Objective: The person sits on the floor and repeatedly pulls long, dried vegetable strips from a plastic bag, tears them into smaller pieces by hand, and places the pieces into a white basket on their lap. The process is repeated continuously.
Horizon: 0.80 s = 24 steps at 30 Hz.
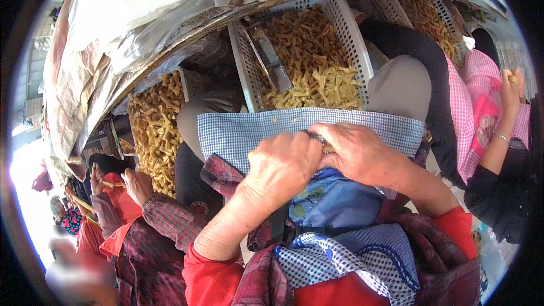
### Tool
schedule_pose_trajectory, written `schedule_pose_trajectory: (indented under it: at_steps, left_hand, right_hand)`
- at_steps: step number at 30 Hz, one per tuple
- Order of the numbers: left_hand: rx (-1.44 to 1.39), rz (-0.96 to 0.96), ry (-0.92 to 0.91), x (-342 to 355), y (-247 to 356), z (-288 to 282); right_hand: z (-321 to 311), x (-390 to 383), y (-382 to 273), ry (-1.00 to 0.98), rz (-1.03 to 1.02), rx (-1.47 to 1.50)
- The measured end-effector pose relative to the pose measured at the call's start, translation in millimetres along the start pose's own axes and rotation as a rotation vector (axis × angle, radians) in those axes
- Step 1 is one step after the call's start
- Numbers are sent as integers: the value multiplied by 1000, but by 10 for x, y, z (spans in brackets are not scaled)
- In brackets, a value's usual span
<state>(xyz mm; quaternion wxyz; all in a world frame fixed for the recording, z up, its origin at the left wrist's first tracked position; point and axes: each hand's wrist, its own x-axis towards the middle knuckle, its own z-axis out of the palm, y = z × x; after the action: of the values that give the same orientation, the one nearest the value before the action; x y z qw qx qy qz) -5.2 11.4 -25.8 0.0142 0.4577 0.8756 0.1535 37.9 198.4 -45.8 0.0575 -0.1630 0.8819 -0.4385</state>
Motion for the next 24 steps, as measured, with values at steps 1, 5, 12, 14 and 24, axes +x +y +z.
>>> schedule_pose_trajectory:
  at_steps: [1,5,12,14,24]
  left_hand:
    - [-12,5,21,14,-40,-38]
    - [-58,-58,79,-125,-73,-48]
    - [-484,-315,276,15,146,37]
    - [-728,-412,245,-36,152,64]
    - [-1131,-447,-350,-287,107,-216]
  right_hand:
    - [-104,5,-137,-74,112,141]
    - [-322,-19,20,-55,90,-48]
    - [-324,-24,-378,1,332,1674]
    - [-307,-12,-387,-134,194,880]
    - [6,-51,-311,-25,-160,-211]
